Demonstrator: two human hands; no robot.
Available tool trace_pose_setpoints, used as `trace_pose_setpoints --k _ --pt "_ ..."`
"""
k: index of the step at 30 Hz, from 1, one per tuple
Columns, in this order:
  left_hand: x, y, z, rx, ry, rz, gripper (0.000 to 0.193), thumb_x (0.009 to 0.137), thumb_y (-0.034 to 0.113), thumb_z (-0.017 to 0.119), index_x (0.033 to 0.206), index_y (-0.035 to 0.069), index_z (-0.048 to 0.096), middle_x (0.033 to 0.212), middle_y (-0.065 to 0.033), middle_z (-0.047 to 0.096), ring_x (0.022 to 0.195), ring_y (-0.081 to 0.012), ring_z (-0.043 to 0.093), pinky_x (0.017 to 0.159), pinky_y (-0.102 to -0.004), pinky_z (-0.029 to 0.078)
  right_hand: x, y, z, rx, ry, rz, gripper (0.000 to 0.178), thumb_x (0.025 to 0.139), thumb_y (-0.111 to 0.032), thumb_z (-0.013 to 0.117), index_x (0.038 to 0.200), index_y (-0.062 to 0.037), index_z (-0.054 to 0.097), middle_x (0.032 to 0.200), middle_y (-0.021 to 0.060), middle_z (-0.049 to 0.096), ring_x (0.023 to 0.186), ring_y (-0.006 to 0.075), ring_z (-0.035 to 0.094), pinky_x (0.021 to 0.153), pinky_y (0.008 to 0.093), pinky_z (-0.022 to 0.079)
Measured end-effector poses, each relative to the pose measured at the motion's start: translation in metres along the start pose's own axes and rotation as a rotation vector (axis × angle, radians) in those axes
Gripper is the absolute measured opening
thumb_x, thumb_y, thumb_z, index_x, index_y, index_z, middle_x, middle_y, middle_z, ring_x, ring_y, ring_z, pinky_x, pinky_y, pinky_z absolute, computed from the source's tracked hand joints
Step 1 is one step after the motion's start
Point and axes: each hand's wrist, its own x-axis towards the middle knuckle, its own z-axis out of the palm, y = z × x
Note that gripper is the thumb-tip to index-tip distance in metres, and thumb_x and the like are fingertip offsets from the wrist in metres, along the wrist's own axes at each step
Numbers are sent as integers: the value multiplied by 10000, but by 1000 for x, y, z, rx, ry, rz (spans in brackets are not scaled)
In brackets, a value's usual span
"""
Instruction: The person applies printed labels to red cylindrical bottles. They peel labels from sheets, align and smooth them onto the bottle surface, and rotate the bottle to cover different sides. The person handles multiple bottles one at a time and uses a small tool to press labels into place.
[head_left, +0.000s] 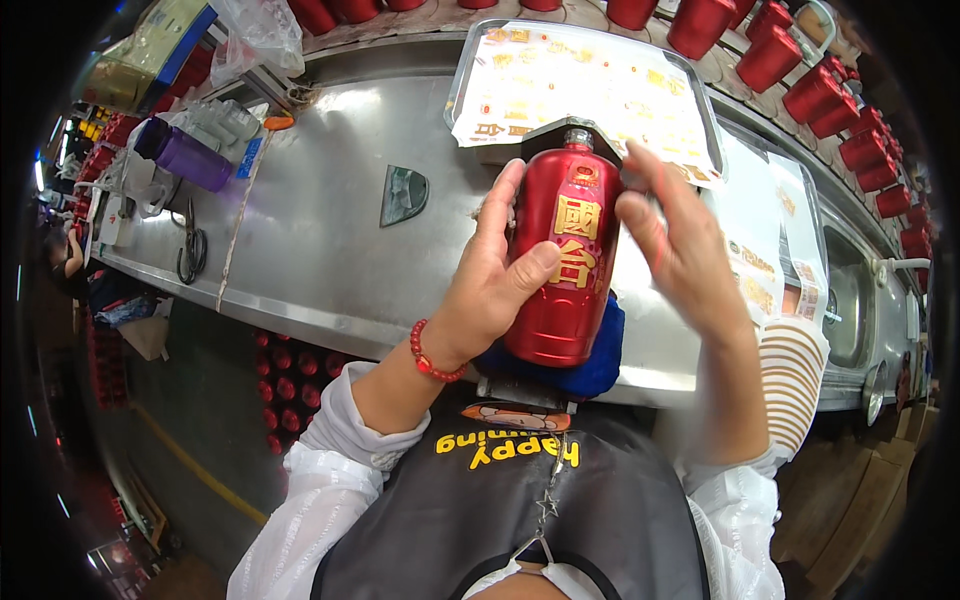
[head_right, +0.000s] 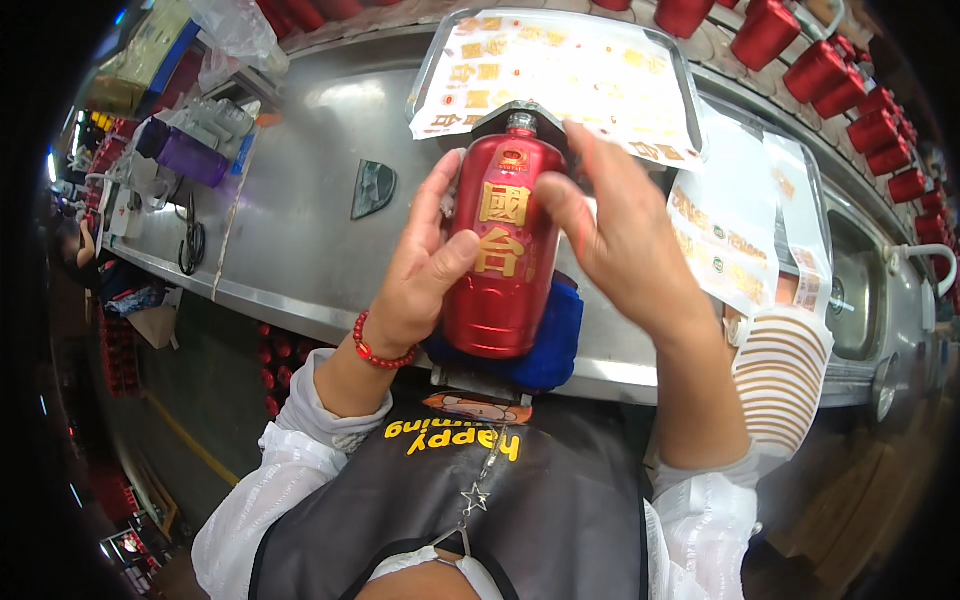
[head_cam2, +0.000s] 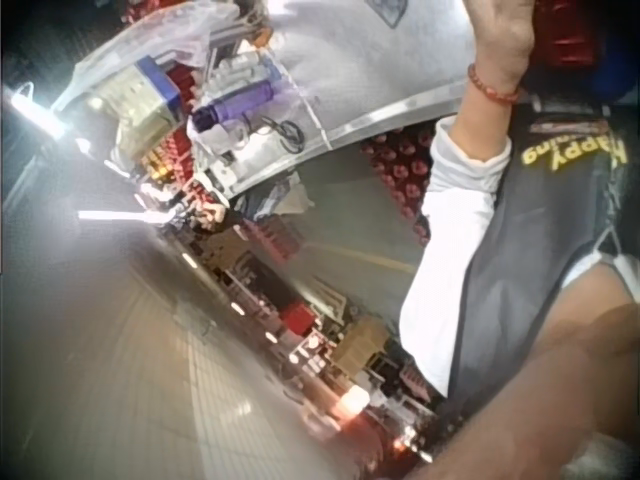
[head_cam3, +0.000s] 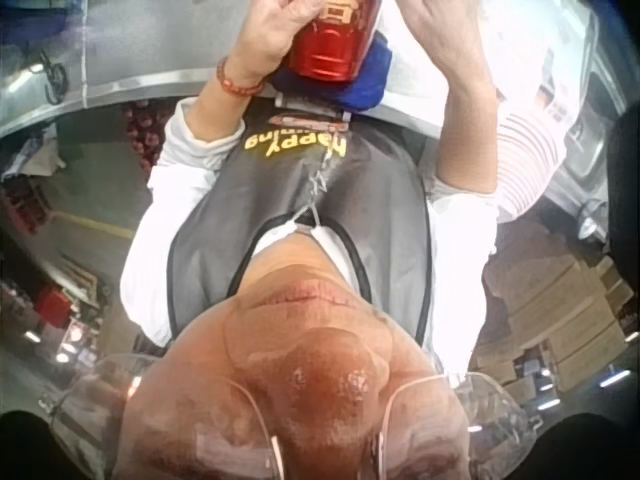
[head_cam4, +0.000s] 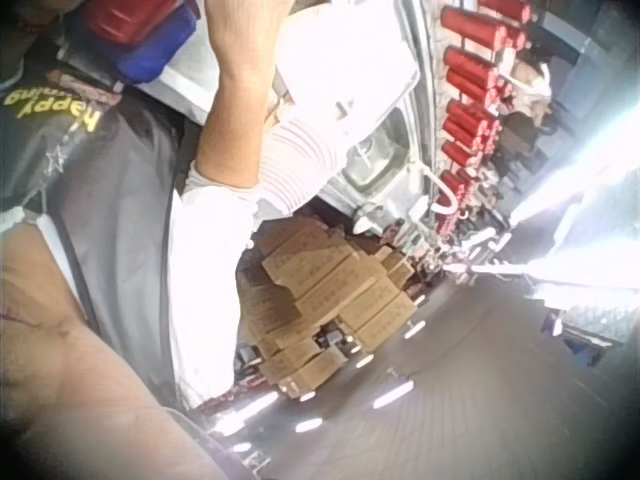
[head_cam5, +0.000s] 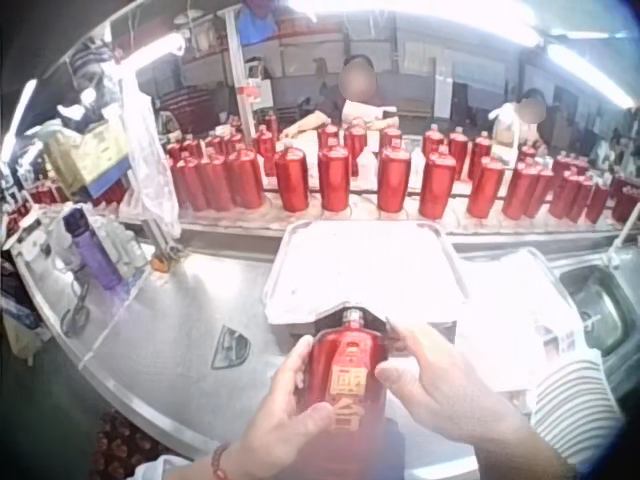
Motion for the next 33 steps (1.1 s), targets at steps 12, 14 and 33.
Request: trace_pose_setpoints --k 12,14,33 --pt "36 -1 -15 358 65 44 611 1010 255 595 1463 -41 311 1378 -151 479 1235 -167 494 1055 -320 413 -32 -1 25 135 -22 132 812 927 -361 705 1476 103 328 1309 319 557 1233 389 567 1031 394 441" --pt "39 0 -15 331 87 28 526 1009 234 592 1407 -38 382 1315 -138 513 1166 -146 529 1005 -301 450 -31 -2 25 149 -23 142 812 925 -348 708 1477 105 323 1307 319 557 1235 388 566 1033 394 439" --pt "64 0 -17 517 109 29 365 978 250 634 1195 -16 510 1106 -105 594 998 -112 579 854 -262 505 -32 -2 26 168 -23 152 822 924 -354 703 1483 103 310 1329 319 542 1261 399 542 1059 413 419"
